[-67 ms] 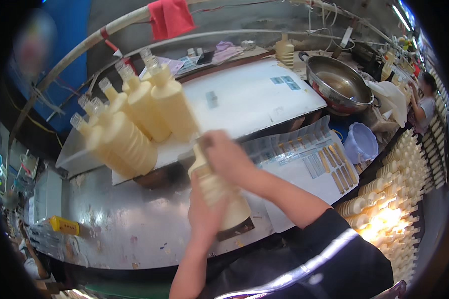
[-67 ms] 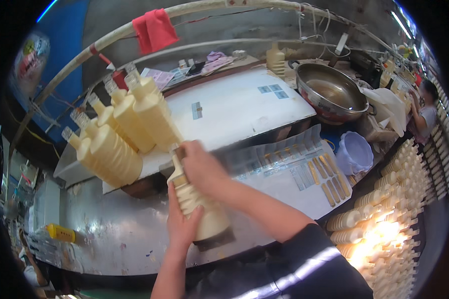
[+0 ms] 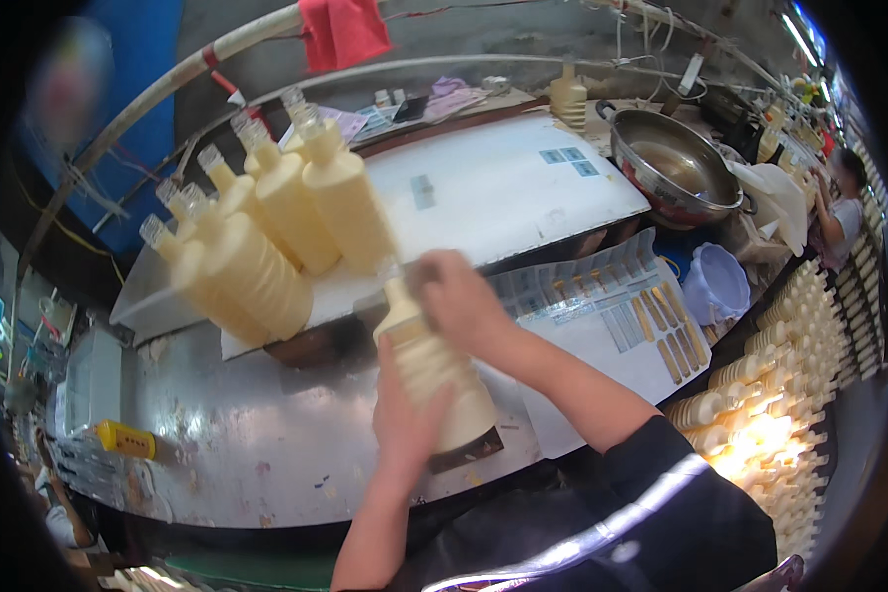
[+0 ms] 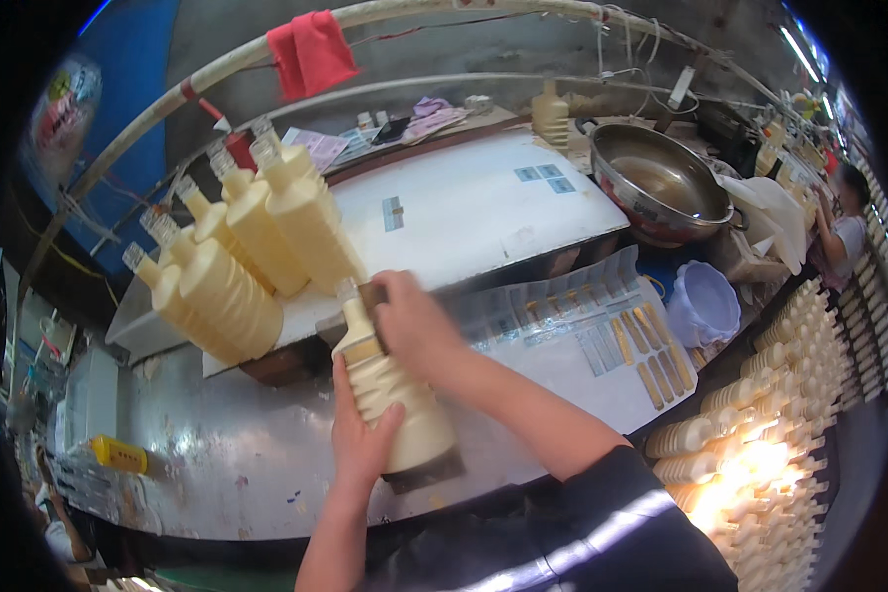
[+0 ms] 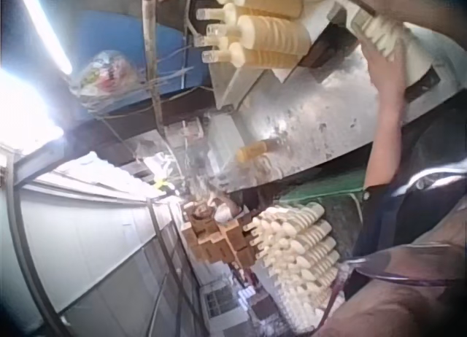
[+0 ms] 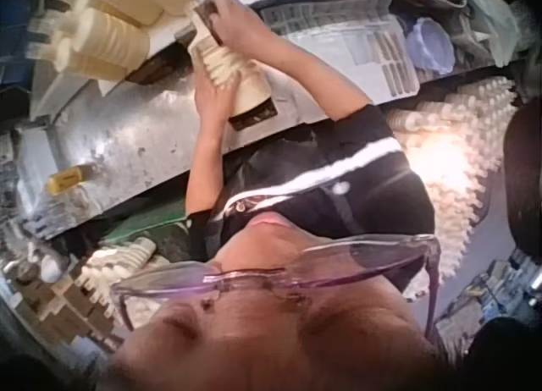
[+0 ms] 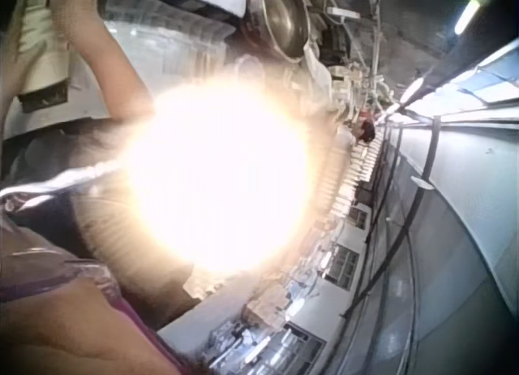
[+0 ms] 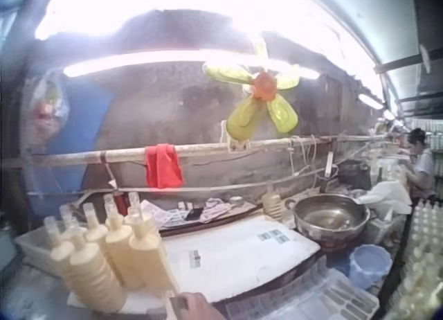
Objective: The person repeatedly applies rectangular labels to the sides of cream-colored plastic bottles. They pick up a bottle, smooth a label onto its surface, and place it back on the workbench among other labeled bottles.
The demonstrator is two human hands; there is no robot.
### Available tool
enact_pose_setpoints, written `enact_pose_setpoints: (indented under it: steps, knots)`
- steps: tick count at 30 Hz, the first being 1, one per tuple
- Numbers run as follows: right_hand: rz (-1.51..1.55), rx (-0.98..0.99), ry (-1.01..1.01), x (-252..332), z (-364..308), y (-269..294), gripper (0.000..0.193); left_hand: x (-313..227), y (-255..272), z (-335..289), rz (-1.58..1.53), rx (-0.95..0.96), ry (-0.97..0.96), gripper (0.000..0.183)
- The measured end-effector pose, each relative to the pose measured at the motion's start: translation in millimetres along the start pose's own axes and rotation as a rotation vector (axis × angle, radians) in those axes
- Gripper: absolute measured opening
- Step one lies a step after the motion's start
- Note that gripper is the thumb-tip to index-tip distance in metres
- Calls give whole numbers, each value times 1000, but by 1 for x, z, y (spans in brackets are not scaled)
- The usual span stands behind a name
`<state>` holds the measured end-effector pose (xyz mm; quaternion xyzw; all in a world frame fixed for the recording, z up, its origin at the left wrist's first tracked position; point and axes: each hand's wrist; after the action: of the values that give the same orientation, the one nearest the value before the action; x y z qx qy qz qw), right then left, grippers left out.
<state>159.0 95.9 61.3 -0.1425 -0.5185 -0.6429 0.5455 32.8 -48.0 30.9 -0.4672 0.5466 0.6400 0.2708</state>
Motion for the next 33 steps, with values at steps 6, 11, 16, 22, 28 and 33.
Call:
enact_pose_setpoints:
  steps: [6, 11, 16, 22, 28, 33]
  knots:
    - [24, -246, 77, -53, -22, -1, 39, -12, -4, 0, -227, 59, 125, 107]
    - [179, -283, 80, -37, 1, 41, 35, -10, -7, -6, -339, 17, 206, 103]
    - [-39, -48, -173, -69, 69, 62, 23, 2, -9, -12, -331, -3, 102, 98]
    - [-665, 224, 2, -78, 131, 25, 23, 6, -13, -13, -325, -14, 130, 101]
    - [-891, 704, -34, -68, 107, 49, 25, 10, -8, -16, -347, 47, 162, 103]
    - [-689, 480, 82, -46, 22, 74, 43, 9, -13, -17, -389, -45, 92, 96]
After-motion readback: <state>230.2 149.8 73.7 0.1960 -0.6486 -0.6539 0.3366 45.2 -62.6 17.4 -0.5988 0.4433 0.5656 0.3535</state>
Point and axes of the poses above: each hand's wrist, its own z-axis towards the middle knuckle, its own y-axis out of the back of the hand, x = y × z, and after that the axes turned 8 degrees about y, right-handed
